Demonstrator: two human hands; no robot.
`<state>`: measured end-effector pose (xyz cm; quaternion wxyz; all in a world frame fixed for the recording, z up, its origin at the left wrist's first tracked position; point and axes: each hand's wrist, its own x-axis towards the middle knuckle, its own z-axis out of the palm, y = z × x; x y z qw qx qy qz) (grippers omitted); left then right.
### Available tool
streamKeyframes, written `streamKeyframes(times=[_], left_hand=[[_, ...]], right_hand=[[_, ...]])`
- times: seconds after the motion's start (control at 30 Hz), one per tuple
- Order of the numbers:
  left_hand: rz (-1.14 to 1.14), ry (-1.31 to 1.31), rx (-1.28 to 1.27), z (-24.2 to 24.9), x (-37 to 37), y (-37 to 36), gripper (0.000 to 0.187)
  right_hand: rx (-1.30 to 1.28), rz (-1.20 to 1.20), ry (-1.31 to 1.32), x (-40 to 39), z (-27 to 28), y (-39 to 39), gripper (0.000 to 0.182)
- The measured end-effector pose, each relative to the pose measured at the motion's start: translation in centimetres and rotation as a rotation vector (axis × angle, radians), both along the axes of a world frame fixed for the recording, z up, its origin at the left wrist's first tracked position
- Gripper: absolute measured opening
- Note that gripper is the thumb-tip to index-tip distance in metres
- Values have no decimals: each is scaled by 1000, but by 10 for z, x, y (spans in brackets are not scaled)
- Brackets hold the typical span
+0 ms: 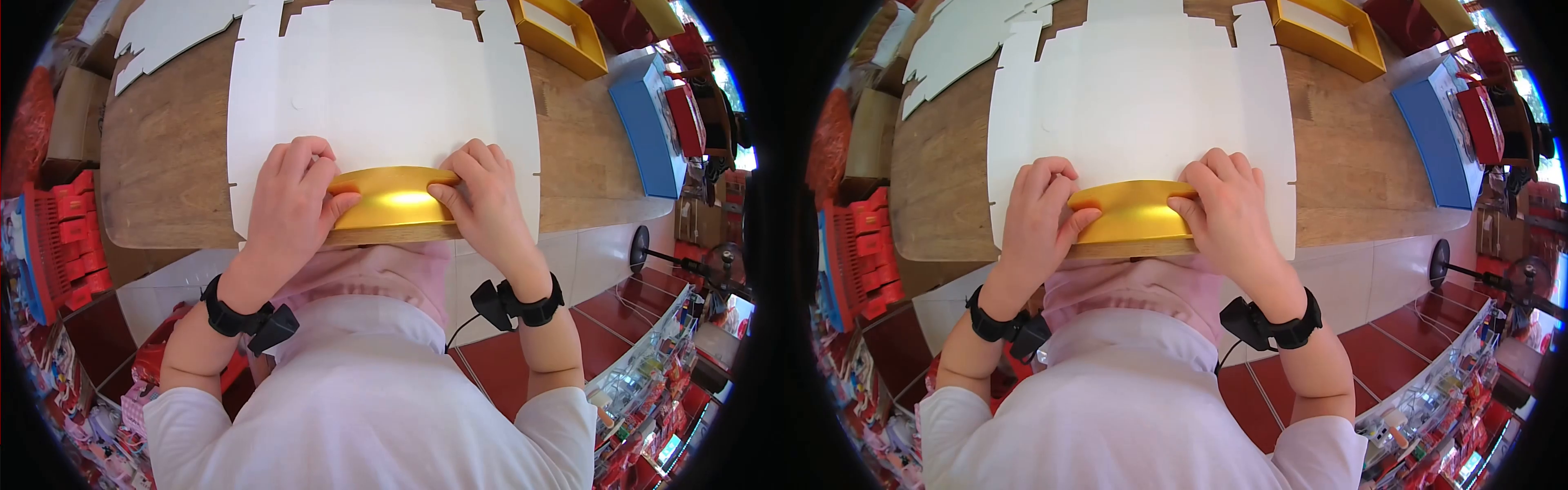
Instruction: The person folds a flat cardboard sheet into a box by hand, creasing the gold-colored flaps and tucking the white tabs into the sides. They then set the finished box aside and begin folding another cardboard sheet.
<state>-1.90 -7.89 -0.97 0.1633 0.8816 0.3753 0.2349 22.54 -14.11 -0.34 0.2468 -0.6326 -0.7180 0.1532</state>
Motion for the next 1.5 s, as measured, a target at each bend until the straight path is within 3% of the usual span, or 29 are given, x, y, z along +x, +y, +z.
streamKeyframes(times=[0.2,0.27,0.37,0.47,0.57,0.7,1.5], left_hand=[[-8,-63,43,3,-4,-6,35],[-288,70,176,12,-12,-16,49],[-299,205,96,14,-14,-29,57],[-296,225,194,3,-18,-30,57],[-273,228,207,1,-16,-31,48],[-275,231,235,-2,-18,-31,57],[-286,228,171,3,-17,-29,43]], right_hand=[[-67,7,39,2,6,1,21],[-63,-3,59,0,6,1,21],[-78,-2,59,0,6,0,28],[-141,-107,245,-5,12,-2,39],[-104,-80,197,-3,7,-4,46],[-93,-74,174,-2,7,-5,45],[-65,-98,118,1,6,-10,59]])
